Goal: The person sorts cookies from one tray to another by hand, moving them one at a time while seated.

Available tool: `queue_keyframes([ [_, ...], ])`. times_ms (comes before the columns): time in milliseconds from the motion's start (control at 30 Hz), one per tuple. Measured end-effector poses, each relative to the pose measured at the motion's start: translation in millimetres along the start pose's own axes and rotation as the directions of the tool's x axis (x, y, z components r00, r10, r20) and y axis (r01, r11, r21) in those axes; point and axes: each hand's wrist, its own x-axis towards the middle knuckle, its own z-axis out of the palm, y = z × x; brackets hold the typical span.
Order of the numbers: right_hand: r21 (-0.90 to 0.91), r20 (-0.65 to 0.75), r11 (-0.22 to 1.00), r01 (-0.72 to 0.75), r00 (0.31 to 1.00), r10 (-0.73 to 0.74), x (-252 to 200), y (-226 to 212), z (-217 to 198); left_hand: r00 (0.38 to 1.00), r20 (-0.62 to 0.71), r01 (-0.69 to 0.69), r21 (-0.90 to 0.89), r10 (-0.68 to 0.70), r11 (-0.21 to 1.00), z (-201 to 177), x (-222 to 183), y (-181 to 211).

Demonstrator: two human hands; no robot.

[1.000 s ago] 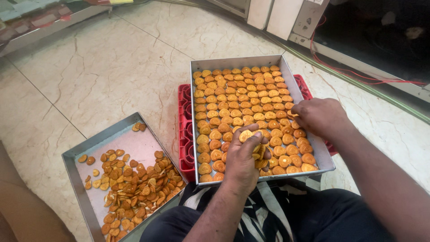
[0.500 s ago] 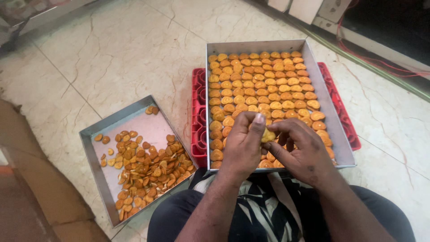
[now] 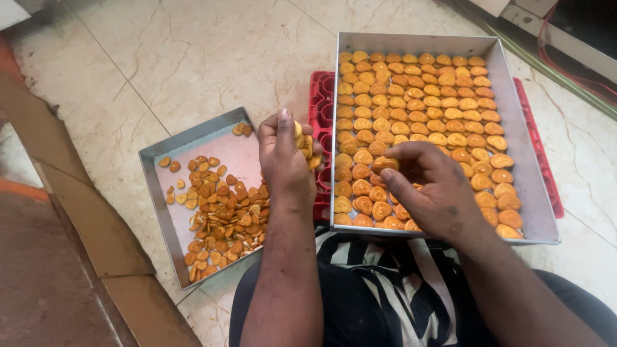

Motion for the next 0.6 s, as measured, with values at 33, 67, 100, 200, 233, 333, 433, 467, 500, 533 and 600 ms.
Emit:
queue_keyframes([
  [33, -0.141, 0.052, 0.99, 0.001, 0.999, 0.006, 3.0, -0.9, 4.2, 1.0, -0.005, -0.001, 0.0, 0.001, 1.0, -1.6, 2.5, -2.6],
  [67, -0.139, 0.057, 0.99, 0.002, 0.998, 0.006, 3.8, -0.4, 7.1, 1.0, -0.022, -0.007, -0.022, 0.007, 1.0, -1.5, 3.8, -6.1],
  [100, -0.173, 0.135, 0.979, 0.107, 0.987, -0.084, 4.1, 1.5, 10.8, 0.999, -0.039, -0.014, -0.044, 0.012, 0.999, -0.6, 4.8, -8.8],
  [200, -0.249, 0.315, 0.945, 0.212, 0.94, -0.128, 6.8, 11.7, 21.6, 0.998, -0.057, -0.001, -0.021, -0.001, 1.0, 4.1, 6.6, -13.9],
  [233, -0.306, 0.402, 0.928, 0.215, 0.912, -0.079, 7.8, 13.9, 23.7, 0.998, -0.062, -0.001, -0.021, -0.001, 1.0, 6.1, 6.4, -15.0],
  [333, -0.199, 0.538, 0.952, 0.234, 0.837, -0.093, 11.9, 10.8, 24.9, 0.998, -0.066, 0.013, -0.037, -0.015, 0.999, 9.4, 6.1, -16.1],
  [433, -0.328, 0.513, 0.932, -0.153, 0.8, 0.312, 17.8, -1.3, 32.8, 0.999, -0.035, 0.007, -0.062, -0.009, 0.998, 10.1, 8.7, -14.5],
  [467, -0.328, 0.514, 0.932, -0.153, 0.799, 0.312, 19.0, -5.4, 33.5, 0.999, -0.046, 0.008, -0.054, -0.011, 0.999, 10.0, 9.6, -14.3],
  [500, -0.405, 0.516, 0.91, -0.095, 0.797, 0.313, 19.4, -8.9, 34.2, 0.998, -0.06, 0.01, -0.047, -0.012, 0.999, 9.6, 10.1, -14.7],
  [533, -0.477, 0.519, 0.878, -0.035, 0.795, 0.314, 20.2, -11.6, 35.3, 0.998, -0.063, 0.01, -0.048, -0.013, 0.999, 9.4, 10.9, -15.4],
  [600, -0.482, 0.535, 0.875, -0.038, 0.779, 0.328, 23.0, -14.1, 37.7, 0.999, -0.04, 0.0, -0.057, -0.002, 0.998, 8.7, 12.5, -17.3],
])
